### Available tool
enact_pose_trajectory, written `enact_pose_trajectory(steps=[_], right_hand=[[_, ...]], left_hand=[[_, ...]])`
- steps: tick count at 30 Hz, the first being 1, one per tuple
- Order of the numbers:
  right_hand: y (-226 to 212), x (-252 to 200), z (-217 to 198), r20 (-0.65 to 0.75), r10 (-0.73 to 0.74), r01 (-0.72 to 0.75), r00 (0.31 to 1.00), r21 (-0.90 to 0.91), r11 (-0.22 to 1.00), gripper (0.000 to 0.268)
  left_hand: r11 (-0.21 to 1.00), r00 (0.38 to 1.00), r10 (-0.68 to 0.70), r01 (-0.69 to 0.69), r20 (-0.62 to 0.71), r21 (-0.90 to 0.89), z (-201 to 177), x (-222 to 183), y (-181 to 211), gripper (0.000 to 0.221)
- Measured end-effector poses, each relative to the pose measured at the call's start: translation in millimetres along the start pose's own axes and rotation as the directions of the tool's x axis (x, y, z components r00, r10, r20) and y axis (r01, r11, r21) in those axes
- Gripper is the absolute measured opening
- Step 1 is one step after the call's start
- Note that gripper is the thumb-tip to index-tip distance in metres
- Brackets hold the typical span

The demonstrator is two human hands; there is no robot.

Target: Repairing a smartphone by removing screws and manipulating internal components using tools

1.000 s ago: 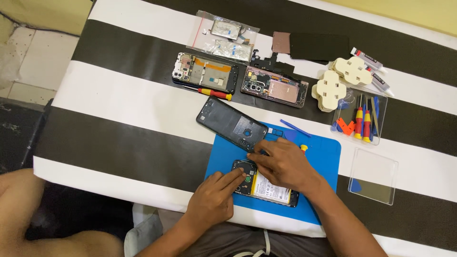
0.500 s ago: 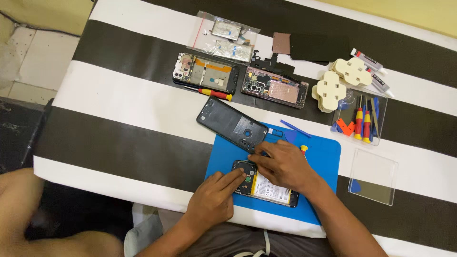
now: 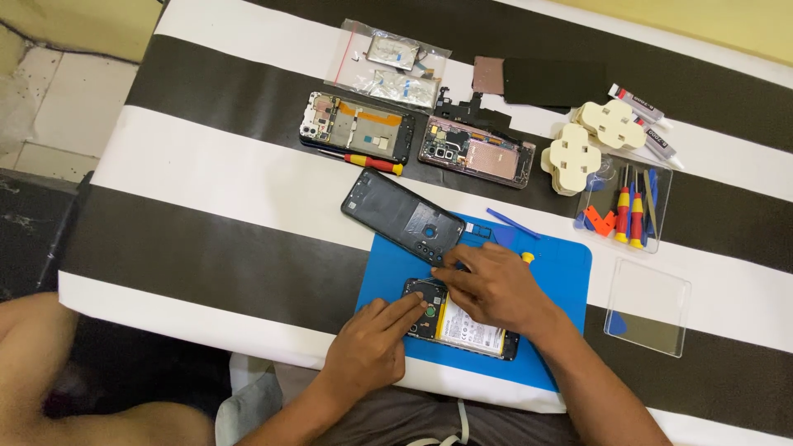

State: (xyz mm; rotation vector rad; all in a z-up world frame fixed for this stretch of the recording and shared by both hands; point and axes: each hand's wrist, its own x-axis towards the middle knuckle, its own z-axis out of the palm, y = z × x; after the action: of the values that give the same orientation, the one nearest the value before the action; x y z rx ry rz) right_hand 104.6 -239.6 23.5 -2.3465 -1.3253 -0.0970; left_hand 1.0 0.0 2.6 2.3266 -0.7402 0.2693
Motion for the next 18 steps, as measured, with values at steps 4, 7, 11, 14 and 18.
enact_pose_trajectory(steps=[4,7,11,14,18], right_hand=[[-0.5,1.7,0.6,-0.001,0.007,-0.007,1.0,-0.021,1.0,0.026],[-0.7,3.0,0.8,0.012,0.025,-0.024,1.0,-0.014,1.0,0.027],[-1.4,4.8,-1.0,0.018,0.038,-0.039,0.999,0.032,0.999,0.024],[0.4,3.5,0.8,0.028,0.064,-0.066,0.998,0.06,0.996,0.023],[4.6,0.9,6.1,0.017,0.094,-0.094,0.995,0.063,0.994,0.02]], left_hand=[[1.0,1.0,-0.003,0.003,-0.007,0.004,0.4,-1.1,-0.2,0.057],[1.0,1.0,0.001,-0.001,-0.01,0.003,1.1,-1.6,-0.7,0.055],[1.0,1.0,-0.008,0.008,0.014,0.002,0.4,-0.7,-0.3,0.055],[1.0,1.0,-0.011,0.011,-0.003,-0.001,0.6,-0.8,0.0,0.055],[1.0,1.0,0.0,0.0,-0.028,0.013,1.2,-0.9,-0.2,0.054]])
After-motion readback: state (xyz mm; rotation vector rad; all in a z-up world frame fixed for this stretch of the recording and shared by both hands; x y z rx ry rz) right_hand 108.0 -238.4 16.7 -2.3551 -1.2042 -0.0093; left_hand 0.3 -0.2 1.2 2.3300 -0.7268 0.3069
